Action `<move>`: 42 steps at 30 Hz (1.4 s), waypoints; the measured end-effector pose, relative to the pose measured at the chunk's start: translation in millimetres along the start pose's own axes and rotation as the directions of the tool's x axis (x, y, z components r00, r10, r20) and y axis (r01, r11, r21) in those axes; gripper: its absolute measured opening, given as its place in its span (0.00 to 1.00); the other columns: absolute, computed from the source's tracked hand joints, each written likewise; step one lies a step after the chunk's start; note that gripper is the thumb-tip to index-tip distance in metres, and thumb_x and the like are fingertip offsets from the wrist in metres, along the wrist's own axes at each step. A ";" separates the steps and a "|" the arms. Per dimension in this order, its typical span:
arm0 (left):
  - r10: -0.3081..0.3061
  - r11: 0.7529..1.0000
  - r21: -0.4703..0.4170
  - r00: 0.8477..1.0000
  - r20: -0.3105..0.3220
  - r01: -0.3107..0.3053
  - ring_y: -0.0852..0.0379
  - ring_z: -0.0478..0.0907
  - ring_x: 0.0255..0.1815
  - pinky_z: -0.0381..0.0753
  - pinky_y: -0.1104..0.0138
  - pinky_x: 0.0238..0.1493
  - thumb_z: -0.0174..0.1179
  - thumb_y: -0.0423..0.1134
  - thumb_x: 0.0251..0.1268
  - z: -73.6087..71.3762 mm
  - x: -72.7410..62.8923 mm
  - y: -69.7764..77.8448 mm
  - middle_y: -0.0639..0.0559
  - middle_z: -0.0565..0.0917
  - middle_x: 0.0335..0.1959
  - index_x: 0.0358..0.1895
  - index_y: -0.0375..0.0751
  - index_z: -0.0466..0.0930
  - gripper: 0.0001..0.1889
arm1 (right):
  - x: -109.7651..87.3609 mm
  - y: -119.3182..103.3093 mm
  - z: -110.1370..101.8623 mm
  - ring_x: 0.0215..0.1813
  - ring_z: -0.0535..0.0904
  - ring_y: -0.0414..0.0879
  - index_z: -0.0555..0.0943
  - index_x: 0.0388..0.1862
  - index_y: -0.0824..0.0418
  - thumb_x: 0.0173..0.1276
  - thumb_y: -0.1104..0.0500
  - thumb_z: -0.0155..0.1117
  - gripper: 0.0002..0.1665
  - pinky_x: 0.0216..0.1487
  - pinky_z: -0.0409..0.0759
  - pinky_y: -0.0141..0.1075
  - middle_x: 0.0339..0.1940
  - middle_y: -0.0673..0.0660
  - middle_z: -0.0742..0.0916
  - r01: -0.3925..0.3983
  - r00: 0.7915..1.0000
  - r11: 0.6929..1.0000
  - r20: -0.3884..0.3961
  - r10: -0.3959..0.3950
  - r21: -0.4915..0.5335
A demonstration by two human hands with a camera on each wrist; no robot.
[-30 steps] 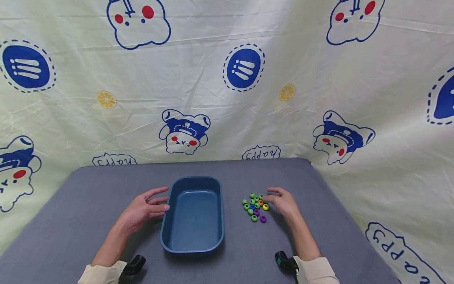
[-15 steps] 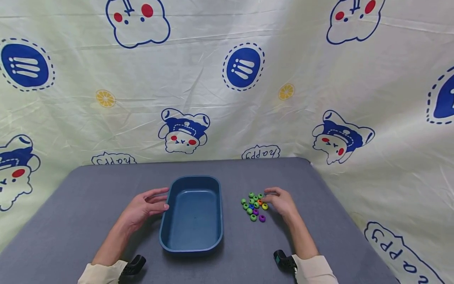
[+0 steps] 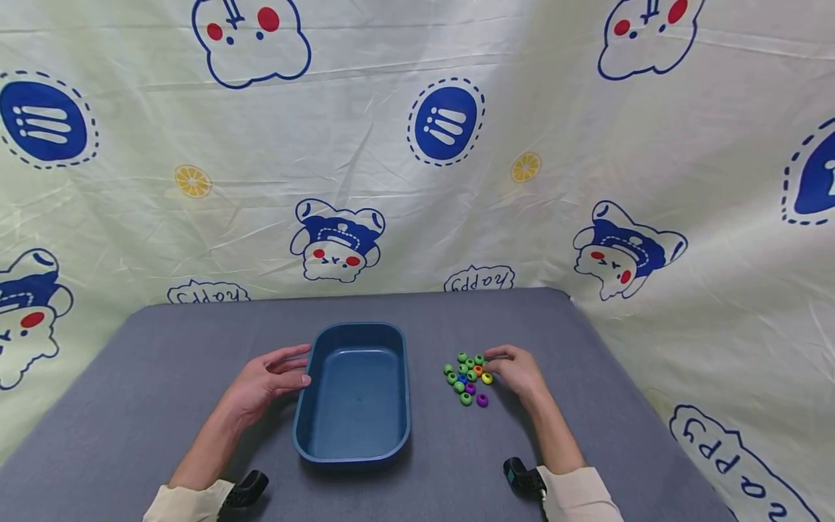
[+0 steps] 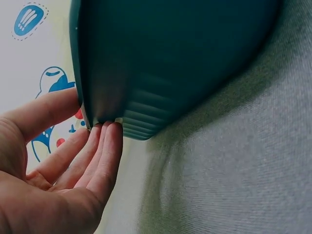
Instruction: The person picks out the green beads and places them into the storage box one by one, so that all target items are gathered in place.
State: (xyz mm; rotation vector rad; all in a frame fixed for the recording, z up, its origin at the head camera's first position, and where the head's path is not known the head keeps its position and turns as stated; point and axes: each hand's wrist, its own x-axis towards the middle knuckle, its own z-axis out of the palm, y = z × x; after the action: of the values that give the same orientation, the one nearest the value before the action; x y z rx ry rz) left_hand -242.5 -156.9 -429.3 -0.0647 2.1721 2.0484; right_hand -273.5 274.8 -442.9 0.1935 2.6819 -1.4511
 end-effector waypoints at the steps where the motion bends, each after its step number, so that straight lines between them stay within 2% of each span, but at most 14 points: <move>1: -0.001 1.000 0.000 1.000 -0.005 0.001 0.43 0.82 0.59 0.83 0.54 0.59 0.68 0.28 0.62 0.2 0.0 0.3 0.33 0.79 0.65 0.69 0.38 0.75 0.30 | -0.1 0.0 -0.1 0.61 0.77 0.61 0.80 0.60 0.68 0.68 0.59 0.64 0.24 0.58 0.74 0.53 0.64 0.70 0.80 -0.001 1.000 1.000 0.001 0.001 0.000; 7: -0.002 1.000 0.010 1.000 -0.020 0.002 0.52 0.85 0.49 0.84 0.57 0.57 0.68 0.28 0.61 1.3 -1.3 0.9 0.33 0.80 0.63 0.68 0.39 0.76 0.29 | 0.0 0.6 -0.1 0.60 0.77 0.60 0.81 0.58 0.68 0.67 0.59 0.65 0.22 0.57 0.75 0.52 0.61 0.70 0.82 0.002 1.000 1.000 0.000 -0.002 -0.008; 13: 0.003 1.000 -0.014 1.000 -0.012 -0.004 0.54 0.86 0.44 0.86 0.62 0.51 0.67 0.27 0.62 1.7 -0.8 -1.9 0.33 0.80 0.62 0.68 0.38 0.75 0.29 | 1.1 0.5 0.9 0.56 0.78 0.58 0.82 0.56 0.69 0.67 0.59 0.65 0.21 0.51 0.74 0.44 0.58 0.68 0.83 -0.001 1.000 1.000 -0.006 0.001 -0.031; 17: 0.017 1.000 -0.023 1.000 0.007 -0.017 0.55 0.85 0.42 0.87 0.64 0.48 0.66 0.25 0.62 0.4 -0.3 -5.0 0.31 0.79 0.61 0.69 0.36 0.74 0.30 | 0.5 -0.4 1.5 0.55 0.77 0.57 0.82 0.56 0.69 0.67 0.59 0.65 0.21 0.49 0.73 0.42 0.58 0.68 0.83 0.002 1.000 0.999 -0.002 -0.002 -0.038; 28: 0.026 0.999 -0.030 0.999 0.030 -0.025 0.54 0.85 0.40 0.87 0.64 0.47 0.66 0.25 0.62 -0.4 2.3 -5.3 0.33 0.79 0.59 0.70 0.36 0.73 0.30 | 0.6 1.2 0.8 0.52 0.76 0.55 0.82 0.54 0.70 0.67 0.60 0.65 0.20 0.45 0.71 0.39 0.55 0.67 0.84 0.016 1.000 0.999 -0.006 -0.016 -0.037; 42: 0.026 0.999 -0.025 0.999 0.036 -0.026 0.54 0.85 0.41 0.87 0.63 0.47 0.65 0.27 0.63 -1.2 1.4 -5.4 0.32 0.79 0.59 0.70 0.37 0.73 0.30 | 1.5 1.0 3.1 0.56 0.78 0.57 0.82 0.50 0.70 0.64 0.61 0.66 0.18 0.47 0.71 0.40 0.53 0.66 0.85 0.001 1.000 1.000 -0.029 -0.001 -0.021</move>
State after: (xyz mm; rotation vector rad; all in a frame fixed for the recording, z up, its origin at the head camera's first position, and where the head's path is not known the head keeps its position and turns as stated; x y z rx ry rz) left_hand -243.2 -158.3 -434.8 -0.0018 2.1378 2.0733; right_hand -274.8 272.8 -445.7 0.2131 2.7192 -1.4306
